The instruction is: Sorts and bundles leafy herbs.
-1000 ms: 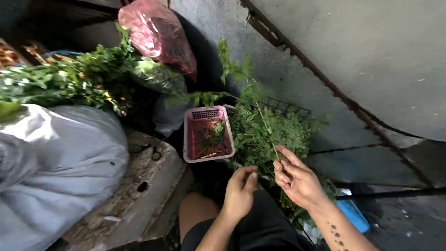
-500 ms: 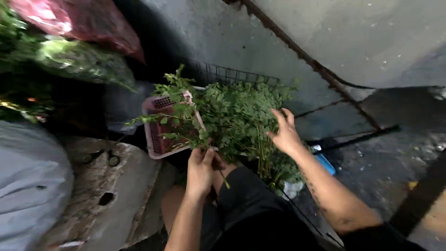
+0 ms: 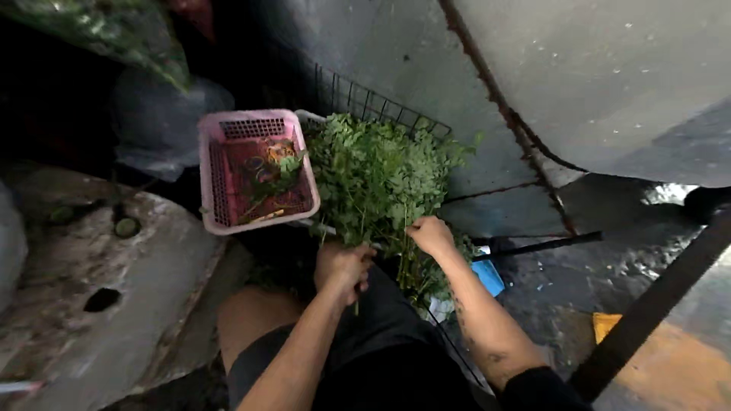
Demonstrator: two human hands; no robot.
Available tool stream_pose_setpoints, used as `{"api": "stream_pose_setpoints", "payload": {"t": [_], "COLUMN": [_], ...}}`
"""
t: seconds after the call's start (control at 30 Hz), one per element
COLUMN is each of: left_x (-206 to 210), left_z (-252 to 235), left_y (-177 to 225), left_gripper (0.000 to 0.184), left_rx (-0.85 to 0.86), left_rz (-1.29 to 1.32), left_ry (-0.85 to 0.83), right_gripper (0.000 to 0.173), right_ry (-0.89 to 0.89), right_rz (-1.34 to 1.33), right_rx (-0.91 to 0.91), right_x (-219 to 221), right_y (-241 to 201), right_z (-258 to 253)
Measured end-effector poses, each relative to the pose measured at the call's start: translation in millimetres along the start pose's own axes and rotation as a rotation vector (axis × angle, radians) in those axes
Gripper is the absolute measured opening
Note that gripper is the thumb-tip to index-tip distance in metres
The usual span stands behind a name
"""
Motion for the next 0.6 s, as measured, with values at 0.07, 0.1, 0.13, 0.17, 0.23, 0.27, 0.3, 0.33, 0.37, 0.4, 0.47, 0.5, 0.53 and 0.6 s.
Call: {"api": "stream_pose_setpoints", "payload": {"t": [0.07,0.1,0.13,0.17,0.23,0.27,0.3,0.33,0.37,0.4,0.47,0.5,0.53,0.6], "left_x": [-4.0,-4.8,-5.5,-6.5,-11.1,-14.4,-17.3,-19.6,-21.2,-21.9,-20.9,-20.0,-19.2,-16.2], "left_z": [8.7,12.2,14.8,16.1,17.4,18.0,18.5,19.1,19.6,19.7,18.2,17.9,17.7,17.0], "left_y": [-1.1,-0.9,-0.3,-0.4,-3.8,-7.2,-10.5,-12.8,-14.4,-15.7,-18.6,-19.8,-20.4,-19.1], "left_gripper": [0.036,0.036,0.037,0.039,0.040,0.041,0.041,0.042,0.042,0.042,0.042,0.042,0.042,0.041], "left_rx": [-0.003,0.013,0.036,0.064,0.102,0.106,0.106,0.102,0.098,0.095,0.096,0.100,0.104,0.119], "left_rz": [0.084,0.116,0.137,0.152,0.176,0.185,0.195,0.203,0.203,0.203,0.202,0.203,0.203,0.186], "left_ry": [-0.036,-0.043,-0.053,-0.060,-0.058,-0.055,-0.046,-0.034,-0.022,-0.007,0.005,0.002,-0.004,-0.026], "right_gripper": [0.049,0.053,0.053,0.050,0.043,0.041,0.038,0.034,0.031,0.028,0.023,0.023,0.023,0.024], "right_ry": [-0.029,-0.059,-0.091,-0.092,-0.038,-0.010,0.016,0.049,0.077,0.099,0.172,0.211,0.243,0.273], "right_rz": [0.055,0.092,0.090,0.035,-0.202,-0.329,-0.433,-0.521,-0.605,-0.680,-0.813,-0.870,-0.922,-1.018], "right_rx": [0.011,0.010,-0.001,-0.024,-0.089,-0.126,-0.165,-0.209,-0.251,-0.287,-0.368,-0.411,-0.462,-0.546], "right_x": [-2.7,0.9,4.1,4.2,-9.3,-21.7,-36.7,-52.1,-67.4,-81.9,-105.2,-114.0,-120.1,-125.7], "right_y": [1.3,3.3,5.7,8.3,11.0,10.1,8.2,5.9,4.1,3.3,3.7,4.1,4.1,0.5], "right_z": [-4.1,-8.2,-12.5,-15.2,-9.7,-1.5,10.2,23.2,36.0,48.0,68.8,77.3,83.4,90.2]}}
Point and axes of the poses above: each hand's wrist, its own z-axis away from the middle knuckle, its own x-axis out of the palm, y = z × x, the point moved 2 cm from there along -z, towards the middle knuckle, and after that the axes turned 4 degrees about -y, right-handed, at the moved point
